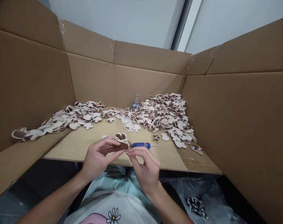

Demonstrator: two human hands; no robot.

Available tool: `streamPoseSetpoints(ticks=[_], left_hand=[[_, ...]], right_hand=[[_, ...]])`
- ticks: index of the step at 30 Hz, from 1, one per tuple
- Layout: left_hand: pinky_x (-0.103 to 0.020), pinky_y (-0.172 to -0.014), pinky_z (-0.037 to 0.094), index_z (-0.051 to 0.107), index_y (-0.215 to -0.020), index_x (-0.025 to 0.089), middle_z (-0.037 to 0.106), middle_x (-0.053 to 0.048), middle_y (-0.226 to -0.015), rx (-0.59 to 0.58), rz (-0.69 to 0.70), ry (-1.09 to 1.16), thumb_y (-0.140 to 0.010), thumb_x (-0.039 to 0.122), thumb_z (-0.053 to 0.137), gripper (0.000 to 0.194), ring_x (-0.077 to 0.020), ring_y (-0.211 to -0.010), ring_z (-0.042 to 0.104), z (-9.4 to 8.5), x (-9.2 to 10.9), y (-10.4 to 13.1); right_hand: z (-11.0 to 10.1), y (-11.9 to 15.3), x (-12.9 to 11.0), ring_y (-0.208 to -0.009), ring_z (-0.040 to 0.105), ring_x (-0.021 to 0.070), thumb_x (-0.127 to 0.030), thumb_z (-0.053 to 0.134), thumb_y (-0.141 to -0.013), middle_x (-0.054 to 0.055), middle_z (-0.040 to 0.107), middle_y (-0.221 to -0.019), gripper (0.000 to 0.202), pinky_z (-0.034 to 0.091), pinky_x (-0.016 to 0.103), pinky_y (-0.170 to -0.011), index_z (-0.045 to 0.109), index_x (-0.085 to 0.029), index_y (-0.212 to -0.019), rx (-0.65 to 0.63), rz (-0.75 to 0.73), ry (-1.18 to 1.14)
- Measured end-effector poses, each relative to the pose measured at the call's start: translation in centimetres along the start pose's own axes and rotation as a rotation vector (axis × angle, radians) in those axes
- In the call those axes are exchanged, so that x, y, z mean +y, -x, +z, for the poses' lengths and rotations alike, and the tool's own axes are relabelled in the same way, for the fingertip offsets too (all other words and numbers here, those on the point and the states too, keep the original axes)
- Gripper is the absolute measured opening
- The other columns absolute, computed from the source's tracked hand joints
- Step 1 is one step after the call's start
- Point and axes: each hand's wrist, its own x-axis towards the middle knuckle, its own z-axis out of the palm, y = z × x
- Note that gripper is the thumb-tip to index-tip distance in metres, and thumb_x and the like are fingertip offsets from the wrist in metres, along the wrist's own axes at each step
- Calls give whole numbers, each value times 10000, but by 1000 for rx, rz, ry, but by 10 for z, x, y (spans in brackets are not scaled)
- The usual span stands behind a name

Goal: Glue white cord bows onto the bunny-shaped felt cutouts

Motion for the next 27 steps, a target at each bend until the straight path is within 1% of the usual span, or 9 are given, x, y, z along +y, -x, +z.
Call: streamPoseSetpoints(ticks=[5, 7, 10, 12, 14, 18, 22, 25, 27], left_hand=[[-337, -813, 600, 672, -839, 187, 731, -47, -876, -10, -51, 46, -704, 178, 775, 171, -203, -864, 715, -1, 3, -1], [-336, -818, 597, 665, -840, 186, 745, -53, -885, -28, -103, 73, -695, 180, 782, 186, -208, -872, 723, -1, 4, -1], [-322, -819, 593, 664, -849, 186, 759, -58, -903, -53, -186, 113, -680, 186, 800, 217, -206, -882, 729, -2, 4, -2], [-311, -818, 589, 668, -852, 186, 762, -55, -902, -70, -220, 140, -675, 195, 809, 226, -198, -878, 728, -1, 4, -1], [-307, -818, 587, 677, -856, 187, 763, -54, -908, -89, -233, 161, -681, 206, 809, 220, -191, -876, 725, -1, 5, 0], [-324, -813, 581, 700, -880, 186, 762, -66, -934, -124, -216, 147, -703, 223, 792, 203, -201, -893, 717, -2, 5, -1], [-335, -818, 565, 712, -849, 184, 763, -58, -883, -117, -205, 98, -687, 210, 799, 186, -200, -855, 711, -2, 3, -4], [-330, -843, 552, 718, -852, 185, 763, -55, -904, -114, -237, 130, -674, 184, 803, 197, -193, -874, 707, -3, 1, -8], [-323, -826, 555, 721, -874, 185, 761, -56, -920, -128, -272, 164, -686, 193, 797, 203, -186, -864, 706, -4, 0, -10]], right_hand=[[0, -5, -3, -709, 644, 166, -120, 735, -777, 28, 663, -735, 132, 550, 297, -648, 644, -214, -794, 53, 91, -4], [-2, -10, -5, -644, 622, 144, -165, 786, -728, 5, 638, -699, 165, 534, 259, -583, 634, -213, -772, 55, 205, -54], [-5, -18, -9, -543, 590, 114, -218, 846, -645, -26, 625, -641, 268, 503, 214, -496, 622, -210, -793, -1, 429, -188], [-7, -22, -10, -531, 588, 111, -242, 861, -616, -29, 626, -625, 312, 497, 205, -485, 617, -204, -806, -53, 538, -274], [-8, -24, -10, -545, 591, 111, -269, 863, -610, -24, 627, -634, 324, 500, 206, -501, 611, -198, -801, -94, 602, -328], [-6, -23, -6, -564, 574, 102, -306, 857, -620, -28, 609, -651, 329, 491, 197, -521, 602, -194, -795, -143, 659, -361], [-4, -19, 2, -578, 545, 89, -293, 850, -633, -41, 575, -670, 322, 474, 182, -530, 592, -197, -799, -141, 681, -417], [-6, -23, 8, -609, 560, 88, -237, 885, -563, -49, 587, -714, 395, 488, 182, -561, 598, -209, -833, -143, 724, -532], [-10, -28, 11, -613, 571, 86, -215, 901, -526, -51, 607, -725, 431, 489, 180, -565, 612, -211, -846, -130, 749, -588]])
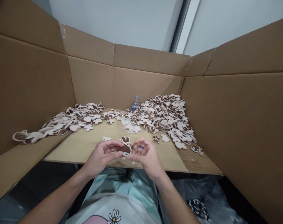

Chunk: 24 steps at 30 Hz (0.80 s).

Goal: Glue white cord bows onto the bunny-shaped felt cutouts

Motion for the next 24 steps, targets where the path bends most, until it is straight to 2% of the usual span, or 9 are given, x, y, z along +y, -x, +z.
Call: streamPoseSetpoints(ticks=[3, 5, 10, 12, 15, 17, 19, 21, 24], left_hand=[[-313, -784, 559, 721, -881, 180, 755, -58, -901, -30, -51, 40, -769, 268, 739, 144, -168, -815, 701, -1, -1, -1], [-308, -777, 553, 712, -860, 177, 746, -52, -882, -22, -61, 36, -781, 296, 731, 144, -160, -800, 692, -1, -3, -2], [-291, -736, 520, 589, -769, 186, 716, -7, -795, 66, -32, -19, -529, 173, 888, 383, -162, -756, 673, -1, -13, -5], [-281, -709, 503, 553, -742, 189, 699, 4, -768, 73, -40, -27, -511, 164, 891, 411, -157, -726, 662, -2, -15, -6], [-272, -692, 481, 536, -718, 189, 681, 13, -742, 65, -56, -56, -506, 153, 884, 410, -153, -705, 645, -3, -17, -8], [-265, -683, 465, 536, -702, 184, 673, 16, -727, 68, -68, -95, -497, 141, 883, 406, -150, -699, 632, -3, -19, -9], [-261, -680, 457, 535, -683, 177, 675, 10, -737, 70, -80, -121, -484, 138, 884, 404, -148, -698, 624, -4, -20, -9], [-265, -679, 463, 531, -671, 173, 686, 1, -752, 61, -90, -114, -473, 145, 887, 408, -151, -697, 626, -4, -22, -10], [-275, -680, 480, 547, -668, 171, 680, 9, -717, 22, -101, -98, -461, 143, 889, 400, -157, -683, 630, -4, -24, -10]], right_hand=[[-7, -6, -6, -544, 564, 86, -318, 854, -628, -24, 639, -650, 286, 468, 183, -513, 656, -182, -783, 45, 23, 0], [-11, -8, -7, -503, 570, 92, -386, 806, -689, 13, 674, -618, 257, 456, 191, -477, 689, -159, -720, 73, 51, 46], [-17, -12, 1, -417, 562, 93, -384, 849, -615, 51, 710, -567, 275, 404, 177, -388, 714, -144, -622, 151, 68, 170], [-18, -14, 5, -395, 556, 96, -406, 852, -603, 54, 694, -524, 311, 402, 180, -380, 695, -139, -573, 182, 53, 211], [-18, -17, 11, -375, 555, 100, -521, 760, -696, 71, 677, -500, 437, 404, 190, -377, 661, -132, -522, 196, 25, 262], [-18, -18, 13, -408, 584, 111, -565, 694, -752, 84, 703, -559, 460, 426, 201, -399, 686, -128, -607, 165, 1, 281], [-17, -18, 14, -518, 645, 134, -548, 674, -785, 90, 747, -704, 417, 470, 214, -462, 719, -140, -853, 89, -20, 288], [-17, -16, 13, -642, 675, 144, -492, 677, -811, 76, 756, -824, 406, 499, 229, -546, 676, -176, -1066, -26, -33, 305], [-17, -14, 13, -705, 644, 132, -416, 671, -842, 38, 720, -833, 320, 493, 245, -645, 677, -196, -1075, -205, -30, 356]])
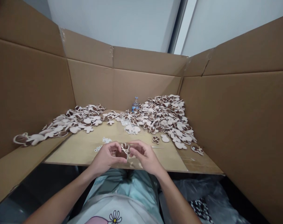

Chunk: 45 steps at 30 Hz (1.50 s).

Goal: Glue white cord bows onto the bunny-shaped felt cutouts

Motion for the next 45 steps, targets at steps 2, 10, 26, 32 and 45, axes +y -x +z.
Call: streamPoseSetpoints(ticks=[2, 10, 26, 32, 45], left_hand=[[-274, -687, 484, 580, -668, 165, 664, 19, -693, -40, 4, 1, -480, 142, 881, 356, -150, -676, 626, 0, -1, 0], [-302, -729, 486, 661, -756, 158, 723, -26, -762, -204, -86, 48, -562, 150, 841, 265, -174, -745, 666, -3, -9, 0], [-327, -824, 499, 706, -887, 169, 744, -83, -954, 125, 101, -391, -736, 366, 703, 248, -234, -916, 674, -64, 10, -24], [-329, -688, 496, 644, -598, 172, 749, -96, -742, 333, 74, -628, -824, 542, 507, 455, -260, -736, 682, -95, -8, -40], [-422, -952, 441, 660, -1002, 153, 680, -167, -1143, 381, 109, -1035, -770, 193, 644, 235, -325, -1085, 606, -160, -28, -105]], right_hand=[[0, 1, 1, -691, 608, 125, -409, 662, -850, 19, 685, -783, 277, 470, 249, -659, 700, -190, -1015, -69, 14, 19], [-2, -4, 4, -542, 487, 96, -478, 694, -795, -20, 595, -587, 327, 380, 228, -553, 685, -153, -755, -78, 128, 15], [-39, -5, 0, -1326, 477, 297, -495, 701, -756, 114, 352, -1547, 711, 537, 376, -917, 504, -248, -1393, 318, -14, 261], [-46, -4, -2, -718, 728, 272, -510, 714, -716, 121, 778, -793, 353, 579, 349, -655, 774, -163, -741, 355, 16, 404], [-47, -8, 3, -622, 693, 260, -510, 521, -843, 102, 739, -641, 444, 479, 330, -616, 695, -191, -587, 441, 51, 674]])
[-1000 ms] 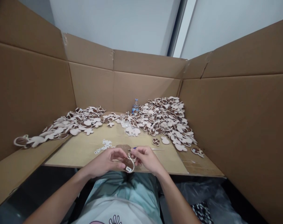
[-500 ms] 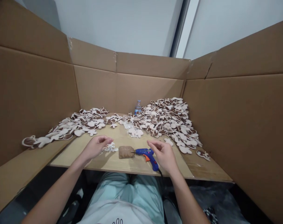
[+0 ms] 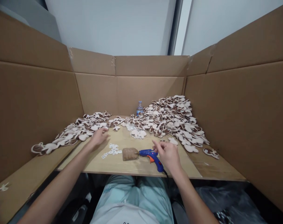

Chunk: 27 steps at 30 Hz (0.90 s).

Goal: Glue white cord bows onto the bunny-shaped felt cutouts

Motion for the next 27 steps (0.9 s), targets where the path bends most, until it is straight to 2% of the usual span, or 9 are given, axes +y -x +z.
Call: streamPoseSetpoints(ticks=[3, 6, 9, 12, 14, 18, 22, 26, 27], left_hand=[[-439, -1040, 392, 682, -994, 161, 608, -148, -1287, -147, 97, -43, -813, 209, 666, 188, -305, -1221, 525, 19, 2, -28], [-513, -1011, 426, 626, -1150, 170, 555, -114, -1341, -231, 129, -78, -893, 282, 622, 280, -280, -1203, 535, 37, 2, -46], [-490, -929, 499, 581, -1222, 175, 571, -110, -1296, -252, 105, -91, -920, 306, 591, 329, -261, -1114, 589, 49, 1, -53], [-465, -893, 522, 579, -1218, 173, 586, -109, -1265, -227, 59, -72, -923, 305, 587, 324, -247, -1070, 608, 53, 2, -50], [-455, -874, 530, 583, -1207, 165, 598, -105, -1237, -195, 24, -36, -921, 309, 590, 320, -241, -1046, 617, 50, 4, -47], [-395, -777, 540, 612, -1072, 132, 656, -81, -1039, -96, -53, 108, -910, 297, 593, 233, -213, -901, 644, 36, 16, -37], [-309, -656, 499, 584, -941, 160, 680, -58, -873, -46, -49, 337, -834, 263, 621, 153, -218, -799, 653, 17, 37, -16], [-296, -745, 491, 577, -960, 187, 696, -61, -965, -80, -4, 548, -729, 287, 705, 282, -225, -924, 665, 1, 67, 24], [-293, -726, 493, 560, -998, 193, 701, -44, -905, -102, -8, 586, -688, 277, 735, 365, -219, -877, 677, -2, 74, 35]], right_hand=[[1, -2, 2, -612, 666, 241, -458, 516, -844, 92, 734, -656, 379, 444, 311, -585, 675, -198, -618, -88, -31, 86], [3, 0, 6, -486, 551, 185, -455, 609, -791, 56, 617, -486, 439, 354, 285, -497, 495, -219, -439, -165, -16, 230], [7, 5, 9, -486, 523, 163, -381, 659, -769, 36, 591, -493, 368, 311, 270, -476, 500, -216, -481, -226, 87, 309], [12, 10, 13, -482, 534, 163, -272, 746, -638, 24, 610, -529, 228, 300, 256, -450, 550, -209, -539, -319, 187, 323], [16, 12, 16, -448, 516, 159, -210, 745, -592, 14, 582, -484, 250, 281, 256, -436, 516, -214, -491, -342, 204, 319], [21, 12, 23, -452, 501, 148, -113, 676, -610, 20, 580, -475, 264, 273, 259, -456, 481, -216, -463, -301, 164, 265], [22, 8, 27, -452, 484, 136, -103, 648, -624, 11, 574, -477, 246, 279, 247, -450, 482, -216, -481, -249, 126, 174], [22, 4, 27, -475, 513, 142, -160, 619, -678, -2, 599, -526, 166, 320, 236, -434, 511, -234, -577, -194, 90, 63], [22, 3, 26, -464, 515, 144, -172, 599, -695, -10, 597, -527, 128, 331, 237, -425, 518, -239, -622, -190, 98, 7]])
